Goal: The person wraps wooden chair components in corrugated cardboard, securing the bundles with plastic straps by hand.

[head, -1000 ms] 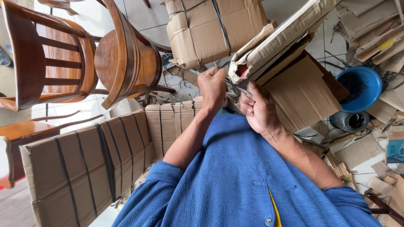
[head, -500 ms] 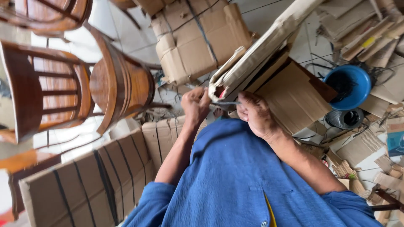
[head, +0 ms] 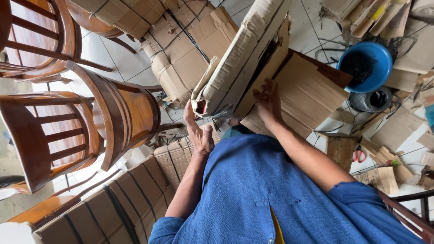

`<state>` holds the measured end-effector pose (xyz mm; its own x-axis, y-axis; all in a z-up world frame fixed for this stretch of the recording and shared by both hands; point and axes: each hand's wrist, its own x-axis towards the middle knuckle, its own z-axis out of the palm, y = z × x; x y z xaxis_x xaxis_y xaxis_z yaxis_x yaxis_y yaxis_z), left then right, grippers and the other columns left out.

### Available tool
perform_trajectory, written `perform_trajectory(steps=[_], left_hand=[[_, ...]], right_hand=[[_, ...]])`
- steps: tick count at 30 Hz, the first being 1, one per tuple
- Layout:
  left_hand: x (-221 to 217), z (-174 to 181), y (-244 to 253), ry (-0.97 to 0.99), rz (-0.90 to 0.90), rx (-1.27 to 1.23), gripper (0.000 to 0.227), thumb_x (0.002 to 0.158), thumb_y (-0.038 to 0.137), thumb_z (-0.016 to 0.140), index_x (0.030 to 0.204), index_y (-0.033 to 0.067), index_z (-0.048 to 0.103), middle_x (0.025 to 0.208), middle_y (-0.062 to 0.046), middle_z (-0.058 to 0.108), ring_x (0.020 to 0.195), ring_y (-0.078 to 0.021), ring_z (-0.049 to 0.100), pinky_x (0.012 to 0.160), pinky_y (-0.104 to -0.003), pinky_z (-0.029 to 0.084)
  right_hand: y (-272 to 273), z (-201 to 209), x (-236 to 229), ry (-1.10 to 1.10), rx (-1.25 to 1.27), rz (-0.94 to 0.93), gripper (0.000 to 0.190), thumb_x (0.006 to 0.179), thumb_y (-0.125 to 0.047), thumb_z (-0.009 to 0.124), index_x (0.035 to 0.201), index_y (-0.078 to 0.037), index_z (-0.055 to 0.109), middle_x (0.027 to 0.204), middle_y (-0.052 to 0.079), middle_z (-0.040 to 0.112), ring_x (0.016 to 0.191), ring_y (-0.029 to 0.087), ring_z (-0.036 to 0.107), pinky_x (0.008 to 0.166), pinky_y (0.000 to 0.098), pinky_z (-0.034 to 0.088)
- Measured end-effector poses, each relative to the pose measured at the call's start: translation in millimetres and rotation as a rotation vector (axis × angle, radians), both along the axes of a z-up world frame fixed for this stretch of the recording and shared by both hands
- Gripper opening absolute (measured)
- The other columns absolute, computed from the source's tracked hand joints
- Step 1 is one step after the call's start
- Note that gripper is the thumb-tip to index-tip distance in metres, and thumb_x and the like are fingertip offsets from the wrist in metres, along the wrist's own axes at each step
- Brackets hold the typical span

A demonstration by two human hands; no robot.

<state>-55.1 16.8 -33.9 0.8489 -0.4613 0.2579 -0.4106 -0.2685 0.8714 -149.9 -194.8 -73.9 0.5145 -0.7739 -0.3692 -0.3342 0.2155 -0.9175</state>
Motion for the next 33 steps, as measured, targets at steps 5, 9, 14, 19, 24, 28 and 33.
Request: perform_trajectory(steps=[5,9,14,19,24,28,33], left_hand=[[-18.2,-45.6,18.5,0.195,-0.023,0.005,0.086,0.097,0.061,0.051,0.158,0.0040,0.028,0.152,-0.024,0.038,0.138,-0.0376,0.045,0.113,-0.052,0.042],[-16.0,-40.1,-0.8,0.505,0.154,0.178,0.064,0.108,0.047,0.028,0.156,0.0051,0.031,0.153,-0.026,0.039,0.142,-0.0393,0.042,0.123,-0.053,0.029],[-6.2,-30.0,-22.7,1.243,0.413,-0.020,0.073,0.097,0.018,0.052,0.154,-0.0098,0.017,0.155,-0.043,0.019,0.123,-0.0559,0.057,0.099,-0.070,0.047],[14.1,-197.1,23.5,0.425,-0.163,0.870,0.042,0.090,0.043,0.066,0.095,0.0023,0.056,0.093,-0.022,0.056,0.089,-0.0409,0.069,0.077,-0.046,0.054],[11.0,-115.9,-15.6,1.168,0.199,0.055,0.019,0.070,-0.009,0.074,0.085,-0.0004,0.065,0.083,-0.013,0.073,0.076,-0.0218,0.067,0.065,-0.035,0.059],[19.9,-83.0,-18.6,1.043,0.198,0.261,0.009,0.085,0.013,0.053,0.090,0.0097,0.059,0.080,-0.009,0.068,0.072,-0.0194,0.068,0.059,-0.033,0.059],[8.6,-43.0,-6.3,1.043,0.031,0.290,0.025,0.094,0.013,0.059,0.069,0.0139,0.056,0.065,-0.004,0.060,0.056,-0.0121,0.052,0.054,-0.025,0.044]], right_hand=[[-24.1,-30.2,17.8,0.189,-0.011,0.072,0.082,0.096,-0.027,0.076,0.155,-0.003,0.025,0.150,0.036,0.034,0.148,0.051,0.031,0.117,0.0643,0.038],[-34.4,-15.0,27.3,0.283,-0.014,0.122,0.086,0.092,-0.023,0.071,0.159,-0.007,0.019,0.155,0.034,0.030,0.150,0.049,0.030,0.117,0.0673,0.036],[-45.6,-76.8,31.7,0.134,-0.138,0.156,0.059,0.105,-0.016,0.051,0.152,0.007,0.026,0.130,0.040,0.053,0.119,0.058,0.061,0.082,0.0649,0.058],[-60.6,-89.9,23.8,-0.170,-0.312,0.103,0.029,0.101,-0.001,0.042,0.129,0.007,0.048,0.116,0.030,0.055,0.117,0.049,0.056,0.092,0.0580,0.049],[-74.7,-28.5,30.5,-0.175,-0.248,0.127,0.034,0.099,-0.003,0.041,0.131,-0.004,0.053,0.113,0.013,0.068,0.105,0.026,0.066,0.086,0.0364,0.057],[-74.3,-27.1,34.7,0.000,-0.183,0.143,0.034,0.105,-0.031,0.041,0.132,-0.012,0.052,0.117,0.008,0.069,0.109,0.024,0.066,0.089,0.0385,0.054],[-56.4,-22.5,24.8,0.008,-0.204,0.167,0.034,0.106,-0.040,0.041,0.119,-0.010,0.053,0.102,0.006,0.065,0.093,0.020,0.062,0.077,0.0379,0.049]])
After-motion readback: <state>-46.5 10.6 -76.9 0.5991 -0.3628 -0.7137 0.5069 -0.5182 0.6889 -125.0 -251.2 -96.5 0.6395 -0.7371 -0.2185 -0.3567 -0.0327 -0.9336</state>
